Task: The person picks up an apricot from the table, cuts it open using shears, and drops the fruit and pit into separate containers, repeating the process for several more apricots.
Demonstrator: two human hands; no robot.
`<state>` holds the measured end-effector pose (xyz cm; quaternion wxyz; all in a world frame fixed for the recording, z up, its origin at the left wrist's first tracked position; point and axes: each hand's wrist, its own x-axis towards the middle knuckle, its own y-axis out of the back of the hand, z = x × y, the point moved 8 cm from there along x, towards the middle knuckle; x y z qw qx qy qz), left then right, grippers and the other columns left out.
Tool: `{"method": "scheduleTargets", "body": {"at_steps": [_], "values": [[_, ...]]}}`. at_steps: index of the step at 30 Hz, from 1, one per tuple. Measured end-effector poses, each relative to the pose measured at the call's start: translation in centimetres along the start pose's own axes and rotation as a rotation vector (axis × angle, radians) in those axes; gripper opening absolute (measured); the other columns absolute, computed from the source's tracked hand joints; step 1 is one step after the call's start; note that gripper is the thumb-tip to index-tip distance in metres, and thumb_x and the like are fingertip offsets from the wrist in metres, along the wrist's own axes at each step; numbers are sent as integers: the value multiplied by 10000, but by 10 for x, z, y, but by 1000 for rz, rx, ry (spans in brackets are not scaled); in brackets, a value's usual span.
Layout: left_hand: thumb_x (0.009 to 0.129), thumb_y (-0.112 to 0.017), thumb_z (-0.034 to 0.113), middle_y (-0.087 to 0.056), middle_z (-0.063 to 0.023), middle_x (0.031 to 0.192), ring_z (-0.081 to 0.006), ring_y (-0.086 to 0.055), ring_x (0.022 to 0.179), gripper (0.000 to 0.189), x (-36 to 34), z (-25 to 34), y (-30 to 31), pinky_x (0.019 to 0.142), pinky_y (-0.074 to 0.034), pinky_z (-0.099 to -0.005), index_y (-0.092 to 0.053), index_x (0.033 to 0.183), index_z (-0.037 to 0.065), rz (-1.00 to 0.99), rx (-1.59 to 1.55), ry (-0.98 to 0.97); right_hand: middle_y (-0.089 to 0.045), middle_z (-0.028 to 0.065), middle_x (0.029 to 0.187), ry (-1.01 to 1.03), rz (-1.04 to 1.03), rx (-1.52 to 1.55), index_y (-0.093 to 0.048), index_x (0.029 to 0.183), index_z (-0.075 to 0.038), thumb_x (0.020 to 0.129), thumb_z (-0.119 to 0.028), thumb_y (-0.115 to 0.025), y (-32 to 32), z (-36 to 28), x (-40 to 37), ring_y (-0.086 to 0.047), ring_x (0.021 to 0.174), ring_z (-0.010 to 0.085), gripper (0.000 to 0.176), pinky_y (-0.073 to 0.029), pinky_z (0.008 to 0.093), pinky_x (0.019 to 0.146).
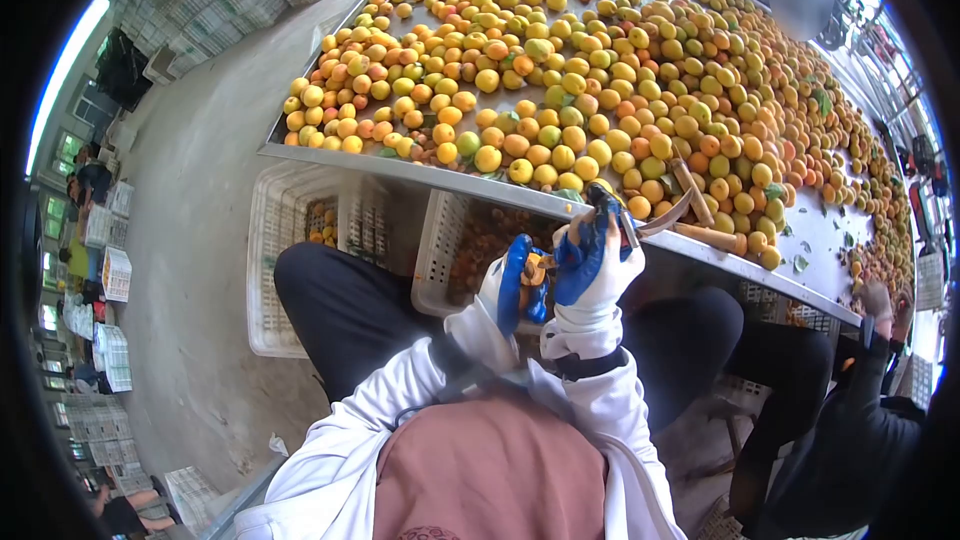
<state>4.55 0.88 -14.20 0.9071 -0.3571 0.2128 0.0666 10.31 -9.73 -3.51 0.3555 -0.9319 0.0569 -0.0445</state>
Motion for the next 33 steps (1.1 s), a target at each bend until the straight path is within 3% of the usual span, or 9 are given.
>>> {"method": "scheduleTargets", "body": {"at_steps": [6,8,13,15,16,22,25,29,33], "values": [[1018,-539,424,-609,1,777,-78,-539,679,395,3,2,-11,619,-452,-249,-647,919,57,159,71,-195,-498,1,752,81,-66,28,-600,1189,32,976,-259,-624,10,9,0,-455,606,105,362,-386,281,528],[1023,-536,407,-616,6,790,-75,-543,694,385,4,0,-9,625,-452,-250,-654,923,55,155,91,-194,-438,-15,693,-77,114,118,-614,1154,-6,992,-293,-590,16,19,1,-415,560,102,331,-350,282,504],[1023,-541,388,-618,13,784,-75,-535,686,368,15,-5,2,622,-448,-251,-656,905,60,84,153,-206,-466,0,697,-237,142,337,-599,1099,-12,1027,-271,-510,32,29,14,-395,491,113,284,-320,284,433],[1017,-534,419,-611,-2,740,-98,-548,624,389,11,7,3,570,-457,-270,-646,881,73,169,234,-224,-423,-32,667,-488,-164,653,-604,1048,-53,1033,-293,-494,15,40,14,-364,477,98,265,-297,275,425],[1038,-452,422,-599,-34,692,-110,-551,563,410,13,9,0,520,-457,-260,-631,889,85,163,78,5,-379,-52,646,-592,-131,573,-593,995,-86,1033,-308,-495,10,40,5,-333,466,89,245,-278,269,422],[1017,-475,522,-597,32,723,-49,-504,590,460,13,70,4,479,-375,-221,-643,901,110,176,274,-323,-558,-14,666,-426,-94,-220,-663,893,8,954,-175,-638,28,37,-8,-518,583,64,195,-369,216,475],[1044,-506,367,-593,19,824,-82,-528,649,355,-3,103,-20,590,-465,-256,-652,1049,43,69,417,-777,-648,-6,747,-213,-141,-747,-708,936,30,913,-139,-689,23,37,-12,-534,707,48,171,-428,231,641],[922,-646,155,-659,-172,928,-298,-671,773,259,-53,140,-58,692,-529,-372,-631,1159,50,153,1067,-1189,-661,9,789,-543,-167,-429,-697,1010,23,948,-170,-648,35,73,-28,-585,697,74,209,-475,237,602],[812,-724,160,-626,-138,962,-347,-640,739,312,-62,134,-68,655,-516,-433,-634,1104,100,173,1430,-1235,-670,6,854,-643,-253,-246,-680,1062,-20,960,-220,-625,9,64,-37,-598,694,76,231,-470,232,592]]}}
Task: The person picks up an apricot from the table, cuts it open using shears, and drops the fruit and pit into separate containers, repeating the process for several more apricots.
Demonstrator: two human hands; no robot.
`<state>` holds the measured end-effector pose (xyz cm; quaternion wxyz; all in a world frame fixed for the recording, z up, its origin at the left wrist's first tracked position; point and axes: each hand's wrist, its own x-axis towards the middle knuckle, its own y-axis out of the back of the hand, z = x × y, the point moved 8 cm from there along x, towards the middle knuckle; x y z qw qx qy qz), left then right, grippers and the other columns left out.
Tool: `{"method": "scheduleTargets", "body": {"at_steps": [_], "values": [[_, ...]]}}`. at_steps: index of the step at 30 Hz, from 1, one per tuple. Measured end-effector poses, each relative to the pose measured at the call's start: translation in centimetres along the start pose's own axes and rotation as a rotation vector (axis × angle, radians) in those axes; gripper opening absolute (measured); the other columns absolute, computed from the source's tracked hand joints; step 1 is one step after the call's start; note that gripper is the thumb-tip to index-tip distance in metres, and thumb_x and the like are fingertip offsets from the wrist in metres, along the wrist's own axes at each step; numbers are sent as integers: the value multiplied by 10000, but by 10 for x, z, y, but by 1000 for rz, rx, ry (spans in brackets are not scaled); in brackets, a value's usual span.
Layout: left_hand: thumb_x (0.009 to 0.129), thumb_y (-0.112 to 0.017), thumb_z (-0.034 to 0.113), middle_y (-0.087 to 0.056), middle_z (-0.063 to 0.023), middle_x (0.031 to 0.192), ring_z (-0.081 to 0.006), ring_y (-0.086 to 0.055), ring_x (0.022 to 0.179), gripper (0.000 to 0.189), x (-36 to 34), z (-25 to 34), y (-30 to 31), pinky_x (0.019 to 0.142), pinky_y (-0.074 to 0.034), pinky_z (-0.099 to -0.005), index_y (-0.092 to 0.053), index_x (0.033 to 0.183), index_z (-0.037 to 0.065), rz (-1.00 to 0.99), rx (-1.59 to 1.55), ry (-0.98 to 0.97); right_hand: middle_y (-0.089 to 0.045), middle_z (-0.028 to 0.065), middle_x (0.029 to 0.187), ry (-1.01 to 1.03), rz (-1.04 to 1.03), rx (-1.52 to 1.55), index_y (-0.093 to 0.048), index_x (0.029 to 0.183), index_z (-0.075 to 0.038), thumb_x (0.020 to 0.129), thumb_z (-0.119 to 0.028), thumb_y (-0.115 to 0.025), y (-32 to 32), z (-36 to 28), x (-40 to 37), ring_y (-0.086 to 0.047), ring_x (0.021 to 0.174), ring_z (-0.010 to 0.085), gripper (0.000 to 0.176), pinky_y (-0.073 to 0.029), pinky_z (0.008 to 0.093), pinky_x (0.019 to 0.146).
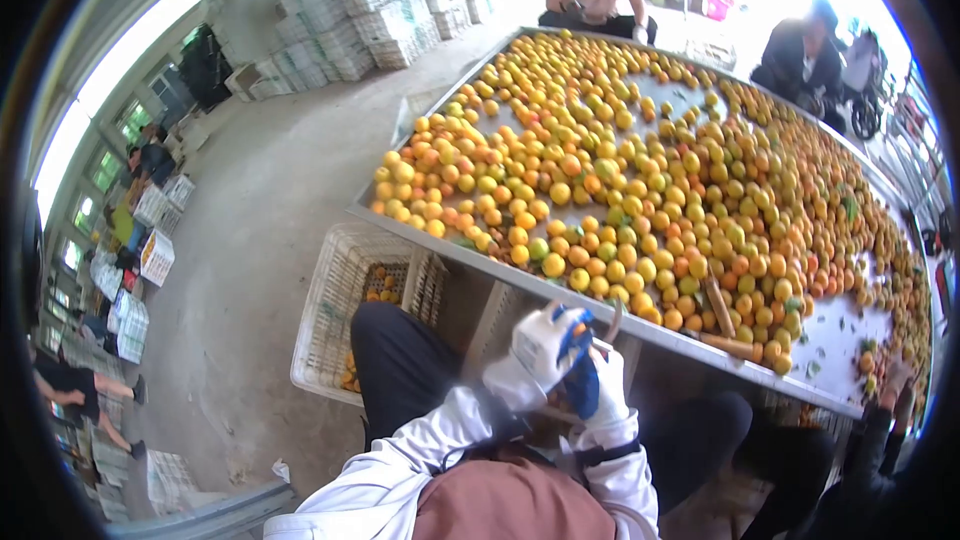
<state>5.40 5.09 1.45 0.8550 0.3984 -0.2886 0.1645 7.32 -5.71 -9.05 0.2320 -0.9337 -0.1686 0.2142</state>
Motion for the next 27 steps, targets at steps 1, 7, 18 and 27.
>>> {"method": "scheduleTargets", "body": {"at_steps": [1,7,18,27], "values": [[813,-725,177,-622,-135,973,-340,-639,732,292,-2,-3,-5,651,-513,-433,-624,1075,95,-29,28,1,-674,4,869,-22,19,-29,-682,1046,-22,955,-228,-628,4,4,3,-601,695,79,231,-473,232,597],[839,-682,233,-623,-170,1015,-320,-643,700,237,-10,-3,-16,645,-523,-425,-596,990,73,-209,122,-23,-699,78,930,147,-205,-681,-671,1053,-60,820,-83,-690,12,4,10,-682,826,268,235,-529,351,694],[821,-711,201,-654,-141,878,-319,-671,765,237,7,-24,9,682,-536,-416,-619,985,56,-184,-158,56,-639,82,783,342,-211,-561,-635,941,-32,881,-184,-659,-10,0,12,-648,672,218,164,-525,306,601],[887,-669,268,-649,-122,807,-292,-662,706,199,40,-127,208,630,-509,-429,-636,911,73,-130,527,169,-715,68,865,319,79,-1025,-676,1118,38,798,14,-690,-19,-84,6,-626,777,90,321,-515,257,746]]}}
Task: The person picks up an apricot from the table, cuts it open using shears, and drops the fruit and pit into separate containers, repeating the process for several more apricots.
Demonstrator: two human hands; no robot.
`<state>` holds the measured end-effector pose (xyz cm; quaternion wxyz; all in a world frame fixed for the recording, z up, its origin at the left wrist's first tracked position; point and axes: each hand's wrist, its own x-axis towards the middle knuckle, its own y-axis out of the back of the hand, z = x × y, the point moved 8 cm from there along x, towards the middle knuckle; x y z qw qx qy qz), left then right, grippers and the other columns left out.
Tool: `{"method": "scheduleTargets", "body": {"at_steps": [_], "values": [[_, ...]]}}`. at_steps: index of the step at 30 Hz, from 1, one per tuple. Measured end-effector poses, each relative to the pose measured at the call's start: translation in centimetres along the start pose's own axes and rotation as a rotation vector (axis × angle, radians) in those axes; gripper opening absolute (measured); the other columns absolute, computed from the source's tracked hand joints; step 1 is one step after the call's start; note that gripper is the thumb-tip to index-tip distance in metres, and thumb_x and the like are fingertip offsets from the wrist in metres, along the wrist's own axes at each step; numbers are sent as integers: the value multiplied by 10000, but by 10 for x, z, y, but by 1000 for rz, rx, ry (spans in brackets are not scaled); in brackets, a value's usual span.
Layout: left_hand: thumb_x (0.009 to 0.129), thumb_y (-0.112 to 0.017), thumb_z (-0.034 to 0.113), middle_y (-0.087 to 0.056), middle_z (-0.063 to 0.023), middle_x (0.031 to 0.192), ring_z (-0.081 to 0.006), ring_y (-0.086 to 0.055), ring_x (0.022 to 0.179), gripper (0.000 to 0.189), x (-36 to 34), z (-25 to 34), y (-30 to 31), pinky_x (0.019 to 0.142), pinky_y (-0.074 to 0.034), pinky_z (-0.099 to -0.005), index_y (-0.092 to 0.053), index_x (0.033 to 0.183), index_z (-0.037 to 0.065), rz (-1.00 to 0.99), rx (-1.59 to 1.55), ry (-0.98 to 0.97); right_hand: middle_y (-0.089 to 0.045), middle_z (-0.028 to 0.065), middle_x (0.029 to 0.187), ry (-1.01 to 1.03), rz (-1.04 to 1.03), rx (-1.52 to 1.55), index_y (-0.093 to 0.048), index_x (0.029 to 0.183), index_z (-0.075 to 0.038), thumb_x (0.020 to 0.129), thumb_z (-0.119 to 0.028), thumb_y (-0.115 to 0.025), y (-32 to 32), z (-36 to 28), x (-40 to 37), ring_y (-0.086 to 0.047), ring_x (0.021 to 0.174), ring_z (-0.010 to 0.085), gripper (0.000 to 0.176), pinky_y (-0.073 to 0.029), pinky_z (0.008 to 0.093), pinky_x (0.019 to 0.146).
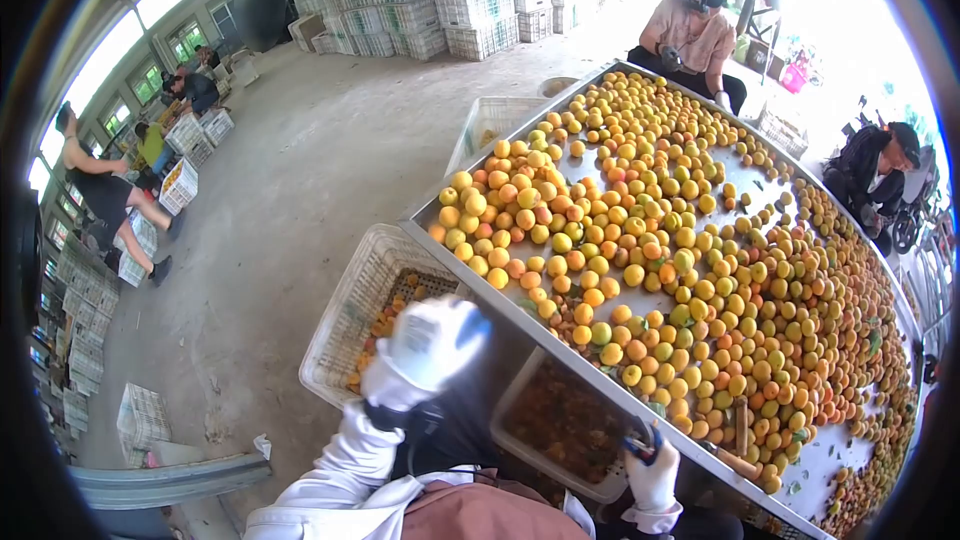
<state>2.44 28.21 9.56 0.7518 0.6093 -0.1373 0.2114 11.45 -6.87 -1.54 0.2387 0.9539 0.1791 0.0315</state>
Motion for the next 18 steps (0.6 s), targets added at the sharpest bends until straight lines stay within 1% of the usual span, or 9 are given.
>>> {"method": "scheduleTargets", "body": {"at_steps": [1,3,5,9,10,11,13,16,18], "values": [[879,-650,359,-664,-121,913,-296,-653,905,266,-1,-27,-7,795,-493,-474,-651,938,100,-283,297,148,-714,67,864,27,56,-18,-675,1115,41,812,23,-681,9,0,4,-621,777,84,304,-513,254,733],[863,-645,412,-642,-137,1086,-320,-572,1109,358,2,-58,-9,960,-405,-535,-654,1050,107,-160,504,49,-709,65,887,-137,169,70,-667,1128,46,843,29,-672,31,31,8,-624,781,90,286,-509,249,722],[855,-655,425,-592,-136,1226,-314,-507,1205,454,26,-81,-29,1019,-353,-549,-627,1184,114,-143,396,89,-662,55,902,30,319,34,-638,1147,47,897,-28,-674,45,43,15,-612,790,115,263,-495,257,733],[891,-613,428,-535,-109,1388,-318,-441,1320,525,115,-118,-108,1050,-318,-579,-552,1313,121,-218,516,66,-581,66,954,-216,392,307,-576,1149,17,915,-78,-667,45,132,30,-561,890,176,268,-471,307,844],[898,-604,426,-505,-110,1428,-323,-434,1336,530,135,-130,-128,1049,-318,-587,-537,1339,138,-256,554,73,-594,72,912,-64,341,277,-569,1136,5,929,-84,-661,41,138,38,-593,792,165,244,-508,293,753],[898,-607,395,-517,-108,1396,-325,-456,1312,533,152,-140,-144,1053,-318,-582,-517,1367,159,-213,545,59,-612,68,846,-164,328,516,-584,1108,9,938,-86,-651,27,88,38,-609,659,142,205,-520,266,608],[919,-598,288,-524,-106,1396,-317,-472,1308,455,181,-161,-179,1063,-354,-558,-520,1339,131,-393,527,100,-625,58,786,-126,440,547,-612,1104,13,936,-79,-647,29,111,39,-607,566,124,194,-501,246,502],[890,-617,151,-603,-76,1262,-282,-575,1176,343,199,-165,-202,928,-492,-409,-574,1231,144,-375,473,104,-631,49,767,-146,433,483,-641,1107,14,937,-81,-642,31,119,41,-618,589,121,195,-510,246,518],[889,-621,161,-616,-83,1224,-277,-588,1147,328,206,-170,-219,899,-506,-415,-581,1214,143,-349,474,157,-627,44,759,-142,436,505,-648,1113,12,941,-84,-638,32,121,41,-611,579,119,198,-508,242,517]]}}
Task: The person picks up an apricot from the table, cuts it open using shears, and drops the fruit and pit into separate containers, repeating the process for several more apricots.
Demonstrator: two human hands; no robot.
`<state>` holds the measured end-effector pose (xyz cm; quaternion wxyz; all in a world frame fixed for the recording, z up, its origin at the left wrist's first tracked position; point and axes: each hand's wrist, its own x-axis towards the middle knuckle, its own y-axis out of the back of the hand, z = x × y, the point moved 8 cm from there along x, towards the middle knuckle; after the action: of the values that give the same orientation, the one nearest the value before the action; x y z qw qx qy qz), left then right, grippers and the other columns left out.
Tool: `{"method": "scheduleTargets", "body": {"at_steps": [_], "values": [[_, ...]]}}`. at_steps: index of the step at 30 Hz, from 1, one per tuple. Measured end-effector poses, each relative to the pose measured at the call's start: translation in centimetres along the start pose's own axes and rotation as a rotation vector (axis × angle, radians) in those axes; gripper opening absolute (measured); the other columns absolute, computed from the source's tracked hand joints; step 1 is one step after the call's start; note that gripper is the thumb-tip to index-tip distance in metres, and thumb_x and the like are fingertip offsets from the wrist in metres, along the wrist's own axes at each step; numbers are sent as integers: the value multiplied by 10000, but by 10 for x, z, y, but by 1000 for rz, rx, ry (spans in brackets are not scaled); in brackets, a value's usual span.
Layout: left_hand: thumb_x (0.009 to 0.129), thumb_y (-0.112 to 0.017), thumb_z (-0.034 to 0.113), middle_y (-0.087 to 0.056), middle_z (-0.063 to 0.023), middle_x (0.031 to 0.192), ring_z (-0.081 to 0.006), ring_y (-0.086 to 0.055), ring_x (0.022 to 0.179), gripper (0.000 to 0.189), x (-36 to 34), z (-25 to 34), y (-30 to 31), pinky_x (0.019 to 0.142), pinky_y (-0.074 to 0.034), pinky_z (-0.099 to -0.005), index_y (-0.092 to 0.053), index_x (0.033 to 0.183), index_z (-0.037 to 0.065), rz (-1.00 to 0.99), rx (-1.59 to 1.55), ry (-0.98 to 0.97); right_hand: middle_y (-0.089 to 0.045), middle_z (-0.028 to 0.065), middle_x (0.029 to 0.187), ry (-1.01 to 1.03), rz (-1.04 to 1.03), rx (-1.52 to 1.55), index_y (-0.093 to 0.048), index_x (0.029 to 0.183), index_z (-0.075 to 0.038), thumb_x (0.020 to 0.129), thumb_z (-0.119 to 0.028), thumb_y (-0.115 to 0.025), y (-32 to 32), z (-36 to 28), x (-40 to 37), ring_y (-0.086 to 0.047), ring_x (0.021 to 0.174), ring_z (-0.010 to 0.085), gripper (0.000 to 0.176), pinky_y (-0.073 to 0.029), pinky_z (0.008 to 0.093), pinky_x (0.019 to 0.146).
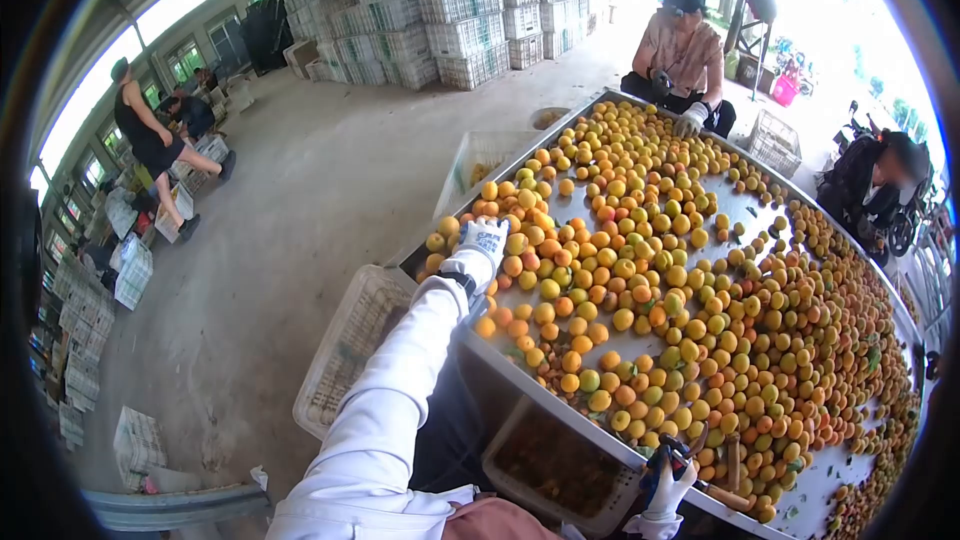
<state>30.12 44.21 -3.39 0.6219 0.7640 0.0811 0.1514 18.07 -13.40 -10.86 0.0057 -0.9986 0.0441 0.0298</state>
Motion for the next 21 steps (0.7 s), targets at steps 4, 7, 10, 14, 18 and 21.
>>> {"method": "scheduleTargets", "body": {"at_steps": [4,7,10,14,18,21], "values": [[874,-649,193,-644,-128,1143,-297,-636,1031,300,-20,-4,31,831,-538,-410,-611,1159,109,108,-221,44,-615,30,729,-1,-6,63,-659,1117,12,954,-89,-624,-11,-17,-7,-589,556,105,195,-488,226,505],[914,-698,235,-678,-65,1017,-186,-676,845,370,-37,-1,31,756,-554,-305,-630,1251,99,-26,-1346,198,-616,24,728,78,-56,39,-656,1126,14,962,-85,-608,-16,-23,-8,-582,555,99,197,-457,222,504],[979,-619,230,-674,-25,1016,-125,-653,815,327,-114,50,87,750,-547,-258,-615,1252,50,-19,-2176,95,-634,11,796,120,-94,-44,-644,1145,10,956,-83,-598,-24,-35,-13,-587,633,84,216,-462,217,550],[1041,-488,242,-639,-83,1213,-146,-645,893,386,-195,122,128,864,-541,-299,-505,1373,46,-132,-2362,126,-678,59,950,89,-252,-204,-608,1187,37,946,-78,-611,-54,-67,-29,-641,856,153,266,-515,286,784],[942,-641,79,-548,-83,1375,-198,-657,1058,544,-239,179,138,944,-537,-347,-440,1446,39,-338,-2417,-96,-668,197,917,225,-326,-487,-609,1148,26,927,-53,-603,-78,-94,-66,-663,837,295,234,-510,366,773],[927,-628,-34,-571,-119,1348,-195,-641,1099,555,-263,196,131,956,-548,-341,-433,1445,-1,-431,-2322,-140,-665,211,906,334,-451,-416,-620,1097,11,895,-15,-598,-88,-105,-89,-657,837,392,204,-512,395,735]]}}
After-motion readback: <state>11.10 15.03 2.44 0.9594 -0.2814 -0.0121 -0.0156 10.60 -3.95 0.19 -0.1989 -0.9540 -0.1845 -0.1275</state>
